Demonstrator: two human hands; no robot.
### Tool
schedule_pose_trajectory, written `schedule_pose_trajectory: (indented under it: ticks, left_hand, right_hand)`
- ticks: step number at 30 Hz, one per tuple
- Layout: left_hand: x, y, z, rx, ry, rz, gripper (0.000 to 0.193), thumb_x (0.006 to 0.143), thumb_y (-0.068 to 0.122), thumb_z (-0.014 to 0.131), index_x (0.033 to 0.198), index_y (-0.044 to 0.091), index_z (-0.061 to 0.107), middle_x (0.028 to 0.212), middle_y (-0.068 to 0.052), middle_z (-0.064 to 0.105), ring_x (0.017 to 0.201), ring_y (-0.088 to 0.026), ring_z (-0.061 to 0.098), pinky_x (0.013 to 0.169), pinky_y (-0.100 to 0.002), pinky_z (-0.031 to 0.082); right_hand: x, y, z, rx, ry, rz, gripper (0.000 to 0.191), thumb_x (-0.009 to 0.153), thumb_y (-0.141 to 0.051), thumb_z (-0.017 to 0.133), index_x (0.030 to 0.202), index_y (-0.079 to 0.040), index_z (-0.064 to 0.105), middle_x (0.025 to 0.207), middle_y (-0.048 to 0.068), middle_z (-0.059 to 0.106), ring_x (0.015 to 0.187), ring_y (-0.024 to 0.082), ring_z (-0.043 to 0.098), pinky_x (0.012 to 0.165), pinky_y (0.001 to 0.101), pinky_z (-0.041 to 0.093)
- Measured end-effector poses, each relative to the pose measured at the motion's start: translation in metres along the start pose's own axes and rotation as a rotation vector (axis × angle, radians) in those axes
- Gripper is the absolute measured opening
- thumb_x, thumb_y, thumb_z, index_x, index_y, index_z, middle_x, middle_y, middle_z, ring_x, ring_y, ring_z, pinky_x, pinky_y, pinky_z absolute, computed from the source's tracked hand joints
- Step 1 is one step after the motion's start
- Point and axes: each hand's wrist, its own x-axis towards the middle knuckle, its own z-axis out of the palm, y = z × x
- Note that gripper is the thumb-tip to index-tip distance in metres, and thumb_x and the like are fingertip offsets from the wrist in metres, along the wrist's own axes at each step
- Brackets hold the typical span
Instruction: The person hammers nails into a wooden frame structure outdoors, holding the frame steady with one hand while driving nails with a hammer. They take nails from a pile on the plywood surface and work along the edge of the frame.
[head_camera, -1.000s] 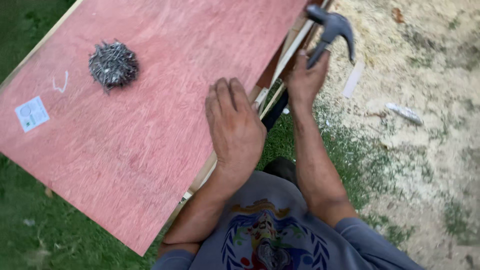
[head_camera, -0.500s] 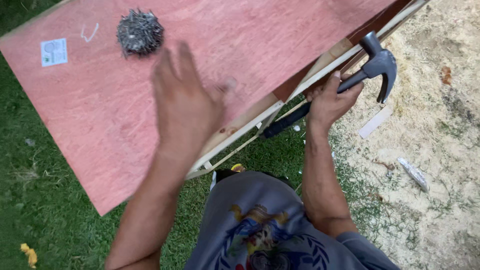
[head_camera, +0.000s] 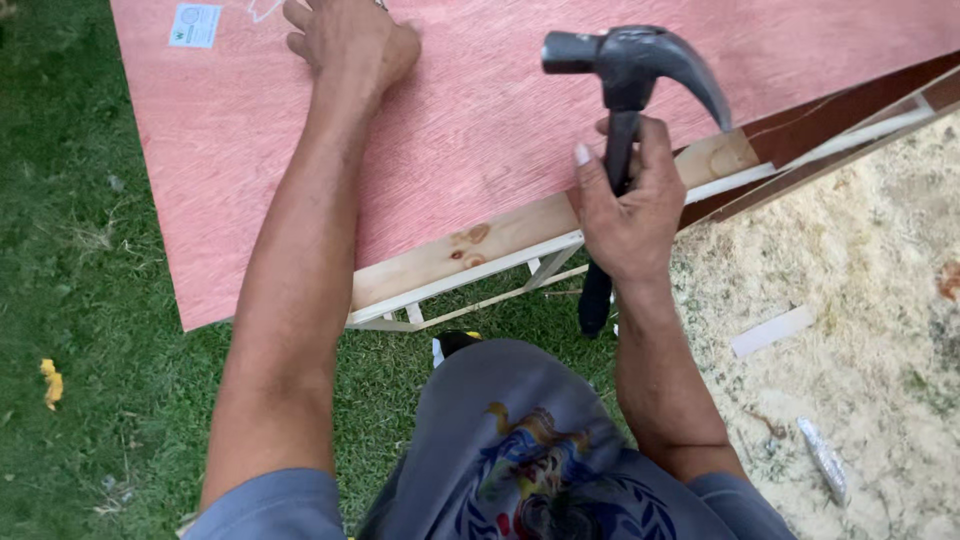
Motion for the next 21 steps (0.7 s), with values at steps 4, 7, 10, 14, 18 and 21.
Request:
schedule_pose_trajectory:
  ticks: [4,7,10,14,18,21]
  left_hand:
    - [-0.001,0.006,0.017,-0.098,0.091,0.054,0.051,0.084,0.013,0.068,0.131,-0.001,0.056,0.136,-0.028,0.053,0.131,-0.047,0.043,0.107,-0.063,0.036]
    - [-0.016,0.047,0.037,-0.059,0.012,0.151,0.049,0.081,0.017,0.071,0.127,0.002,0.060,0.132,-0.028,0.055,0.128,-0.051,0.042,0.103,-0.063,0.039]
    - [-0.045,0.116,0.071,-0.111,-0.029,0.331,0.051,0.078,0.026,0.077,0.120,0.003,0.061,0.126,-0.023,0.061,0.124,-0.046,0.049,0.099,-0.061,0.044]
    - [-0.076,0.209,0.114,-0.221,-0.086,0.710,0.044,0.079,0.033,0.082,0.110,0.004,0.068,0.109,-0.021,0.070,0.109,-0.045,0.060,0.086,-0.063,0.048]
    - [-0.084,0.292,0.163,-0.348,-0.079,0.900,0.037,0.082,0.035,0.083,0.100,0.004,0.073,0.093,-0.022,0.072,0.092,-0.043,0.068,0.087,-0.058,0.050]
    - [-0.087,0.339,0.199,-0.418,-0.103,1.016,0.037,0.082,0.034,0.084,0.097,0.002,0.072,0.089,-0.021,0.073,0.088,-0.040,0.070,0.086,-0.055,0.051]
  right_hand:
    - [0.007,0.001,-0.001,0.077,-0.056,0.050,0.020,0.112,-0.005,0.069,0.126,-0.002,0.055,0.077,-0.002,0.056,0.063,0.004,0.052,0.054,0.0223,0.038]
    - [0.006,0.007,-0.016,0.238,-0.036,0.205,0.021,0.106,-0.008,0.067,0.122,-0.004,0.054,0.068,-0.003,0.055,0.051,0.003,0.049,0.044,0.0216,0.037]
    - [0.001,0.014,-0.047,0.138,0.005,0.200,0.021,0.108,-0.009,0.068,0.122,-0.002,0.055,0.069,-0.003,0.055,0.052,0.004,0.050,0.046,0.0221,0.037]
    - [-0.012,0.028,-0.107,0.066,0.141,0.220,0.022,0.106,-0.009,0.067,0.124,-0.002,0.055,0.071,-0.003,0.055,0.053,0.004,0.051,0.046,0.0226,0.038]
    - [-0.027,0.042,-0.172,-0.063,0.320,0.259,0.021,0.107,-0.010,0.067,0.123,-0.002,0.057,0.069,-0.003,0.055,0.054,0.004,0.052,0.047,0.0229,0.038]
    - [-0.039,0.048,-0.214,-0.121,0.443,0.331,0.021,0.105,-0.011,0.067,0.121,-0.003,0.057,0.066,-0.004,0.055,0.051,0.004,0.051,0.044,0.0230,0.037]
